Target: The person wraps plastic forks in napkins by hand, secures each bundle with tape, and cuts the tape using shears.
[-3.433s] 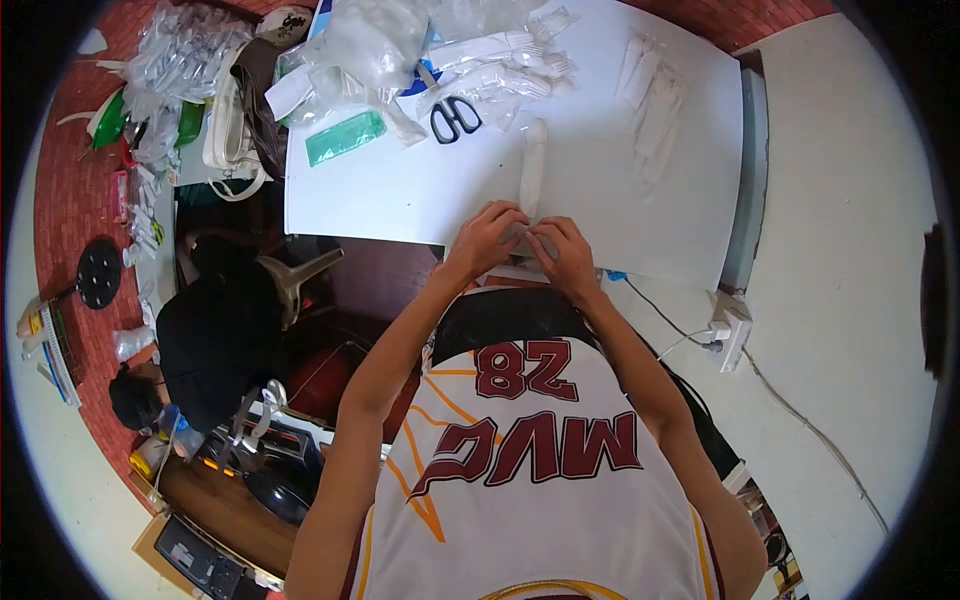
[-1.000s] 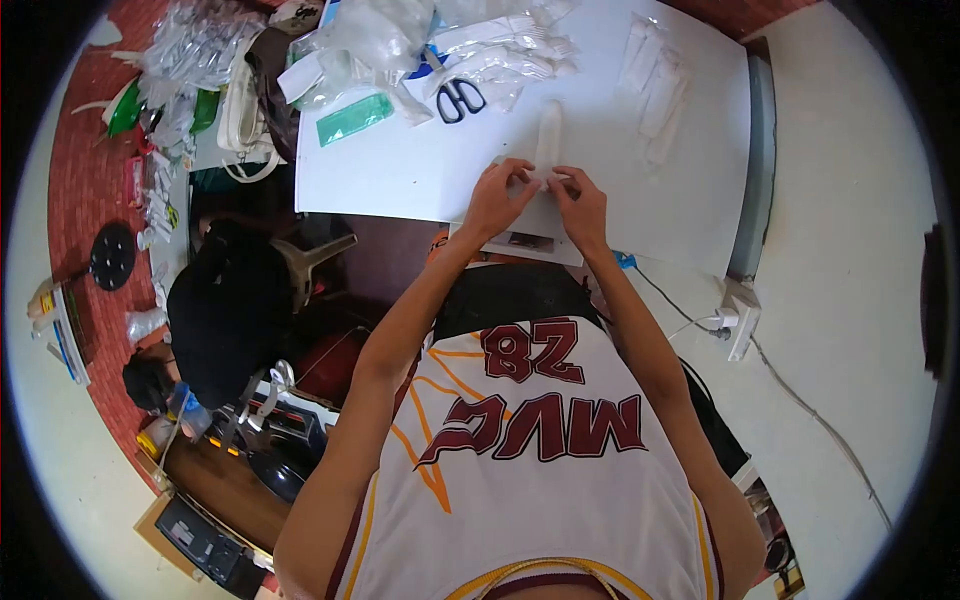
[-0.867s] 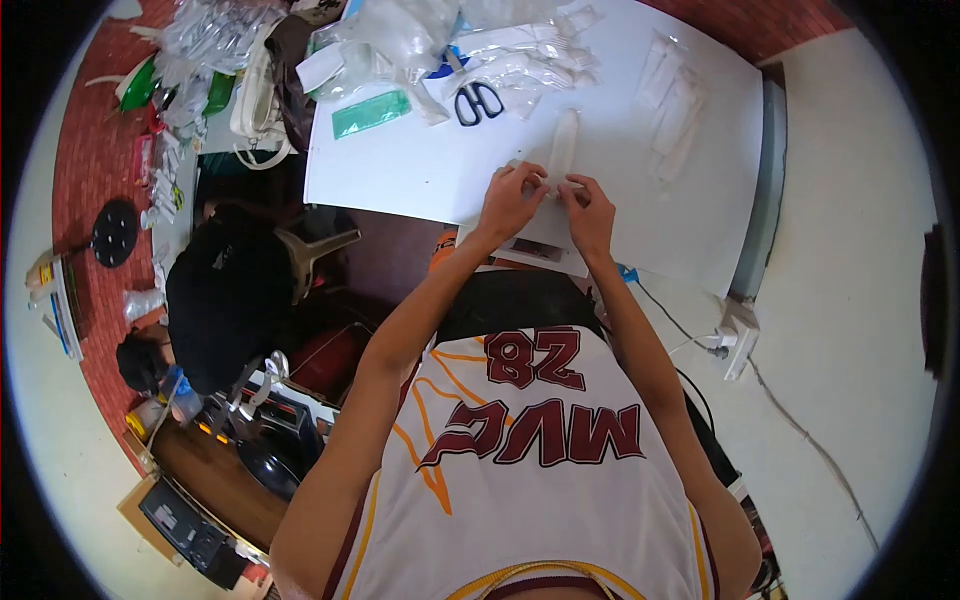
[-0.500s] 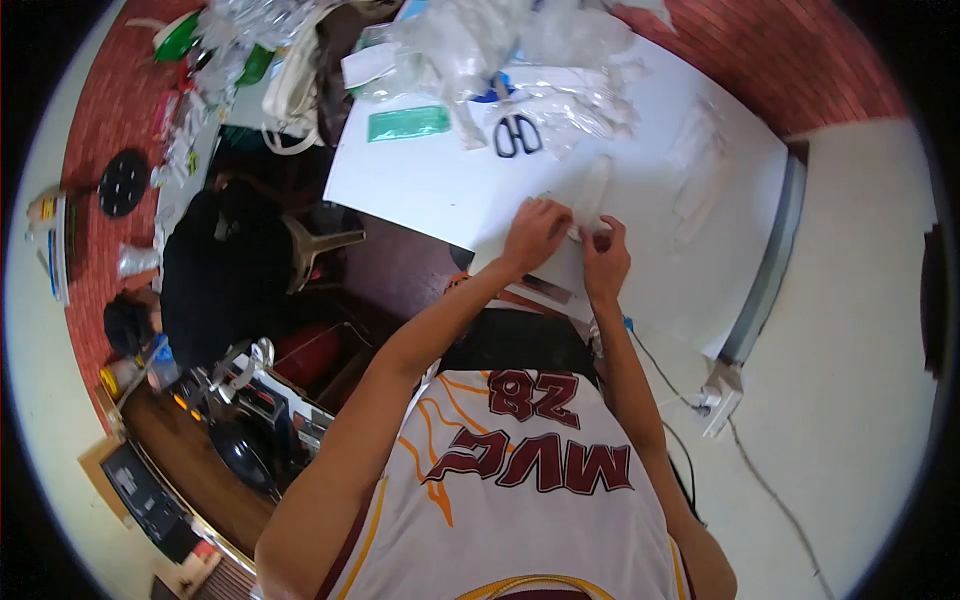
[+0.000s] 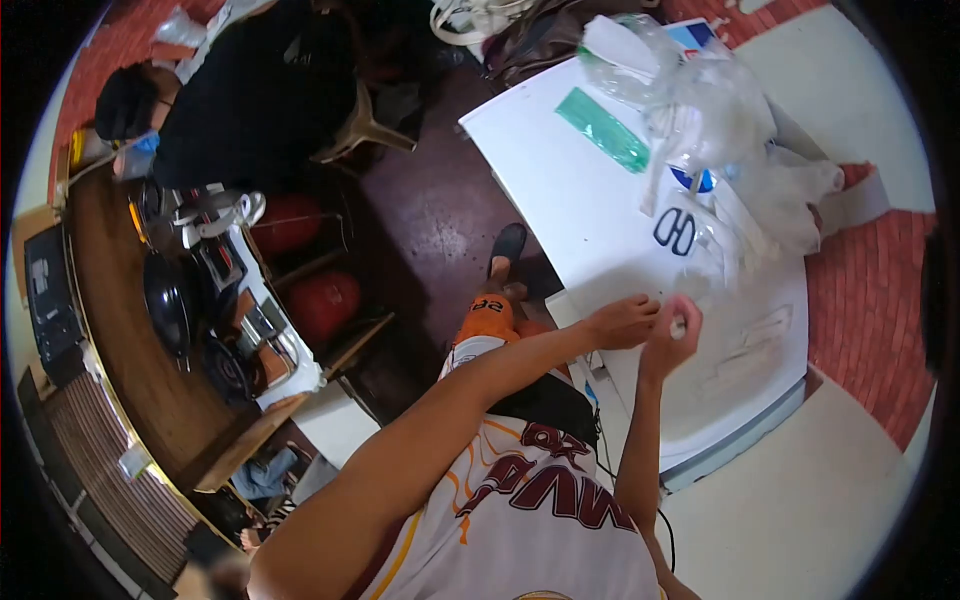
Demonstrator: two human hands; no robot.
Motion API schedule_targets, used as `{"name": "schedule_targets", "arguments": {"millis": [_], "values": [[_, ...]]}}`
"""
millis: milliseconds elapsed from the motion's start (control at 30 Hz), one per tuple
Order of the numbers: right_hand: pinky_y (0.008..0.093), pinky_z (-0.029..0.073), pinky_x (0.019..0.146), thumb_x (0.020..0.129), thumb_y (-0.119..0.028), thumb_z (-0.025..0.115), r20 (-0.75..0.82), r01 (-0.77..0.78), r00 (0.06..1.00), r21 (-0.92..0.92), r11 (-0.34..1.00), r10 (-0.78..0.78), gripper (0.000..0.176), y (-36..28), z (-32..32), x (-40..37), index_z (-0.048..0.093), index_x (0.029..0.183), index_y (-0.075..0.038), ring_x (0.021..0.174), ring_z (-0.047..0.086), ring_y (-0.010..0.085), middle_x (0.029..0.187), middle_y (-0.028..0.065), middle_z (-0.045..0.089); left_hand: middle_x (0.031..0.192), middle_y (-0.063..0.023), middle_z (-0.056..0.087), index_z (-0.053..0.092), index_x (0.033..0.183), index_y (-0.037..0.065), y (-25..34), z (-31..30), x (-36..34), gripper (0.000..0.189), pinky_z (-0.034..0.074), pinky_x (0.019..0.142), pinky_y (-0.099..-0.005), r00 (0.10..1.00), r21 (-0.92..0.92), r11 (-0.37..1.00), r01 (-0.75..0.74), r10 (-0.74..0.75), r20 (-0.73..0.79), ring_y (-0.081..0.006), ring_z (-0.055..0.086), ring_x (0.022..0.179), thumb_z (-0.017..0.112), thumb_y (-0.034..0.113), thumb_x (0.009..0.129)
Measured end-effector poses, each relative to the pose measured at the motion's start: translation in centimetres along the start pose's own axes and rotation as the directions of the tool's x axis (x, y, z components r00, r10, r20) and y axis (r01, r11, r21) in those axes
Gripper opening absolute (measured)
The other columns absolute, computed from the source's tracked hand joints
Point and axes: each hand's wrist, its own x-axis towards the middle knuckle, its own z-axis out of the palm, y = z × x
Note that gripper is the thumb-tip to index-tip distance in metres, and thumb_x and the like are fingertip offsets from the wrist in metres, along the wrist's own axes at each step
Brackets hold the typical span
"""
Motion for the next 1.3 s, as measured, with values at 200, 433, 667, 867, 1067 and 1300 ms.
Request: {"name": "schedule_targets", "arguments": {"millis": [200,433,667,867,1067,1300], "values": [[0.0461,0.048,0.099,0.086,-0.01,0.087,0.366,0.575,0.702,0.215,0.789,-0.611,0.032,-13.0,19.3,4.4,0.071,0.113,-0.008,0.107,0.066,0.0311,0.108,0.009,0.071,0.131,-0.0081,0.062,0.059,0.119,0.011,-0.9,3.1,0.1,0.026,0.045,0.106,-0.0398,0.959,0.082,0.99,-0.117,0.134,-0.252,-0.026,0.056,0.118,0.062,0.019,0.095],[0.0459,0.04,0.091,0.081,-0.013,0.087,0.427,0.627,0.714,-0.039,0.778,-0.554,0.046,-15.1,32.5,2.5,0.058,0.117,-0.015,0.111,0.058,0.033,0.113,0.0099,0.061,0.147,-0.0109,0.061,0.07,0.127,0.008,-0.2,-0.5,-0.2,0.035,0.043,0.112,-0.0406,0.993,-0.02,0.998,-0.065,0.063,-0.097,-0.0239,0.054,0.133,0.064,0.02,0.094],[0.0442,0.041,0.086,0.085,-0.014,0.083,0.336,0.63,0.746,-0.078,0.773,-0.574,0.025,-14.9,33.7,2.3,0.065,0.103,-0.015,0.102,0.061,0.0287,0.104,0.0044,0.063,0.146,-0.011,0.06,0.068,0.121,0.007,-0.1,-2.7,-0.3,0.032,0.043,0.11,-0.0398,0.997,-0.066,0.996,-0.062,0.058,-0.059,-0.0224,0.055,0.13,0.069,0.02,0.091],[0.0436,0.043,0.086,0.088,-0.01,0.081,0.293,0.593,0.762,0.043,0.804,-0.578,0.013,-14.8,33.6,2.7,0.072,0.096,-0.014,0.096,0.062,0.0274,0.1,0.0033,0.066,0.144,-0.0102,0.06,0.066,0.117,0.008,-0.2,-2.1,-0.3,0.032,0.043,0.107,-0.0394,0.982,-0.04,0.995,-0.087,0.079,-0.173,-0.023,0.056,0.127,0.072,0.024,0.09],[0.0368,0.049,0.078,0.096,-0.007,0.078,0.245,0.234,0.908,0.377,0.896,-0.341,0.007,-16.2,30.4,5.7,0.073,0.1,-0.007,0.084,0.063,0.0222,0.097,0.0055,0.071,0.156,-0.0135,0.056,0.065,0.135,0.008,-0.6,1.0,-0.2,0.047,0.042,0.115,-0.0439,0.993,-0.04,0.995,-0.094,0.091,-0.071,-0.0287,0.053,0.139,0.07,0.029,0.093],[0.025,0.049,0.075,0.106,-0.015,0.075,0.178,-0.038,0.982,0.496,0.867,-0.059,0.015,-12.4,10.5,9.5,0.075,0.11,-0.001,0.084,0.063,0.0088,0.1,0.002,0.073,0.143,-0.0163,0.065,0.068,0.135,0.006,0.0,-1.2,0.3,0.054,0.039,0.122,-0.0503,0.968,-0.562,0.79,0.246,-0.168,0.187,-0.0377,0.053,0.141,0.076,0.031,0.087]]}}
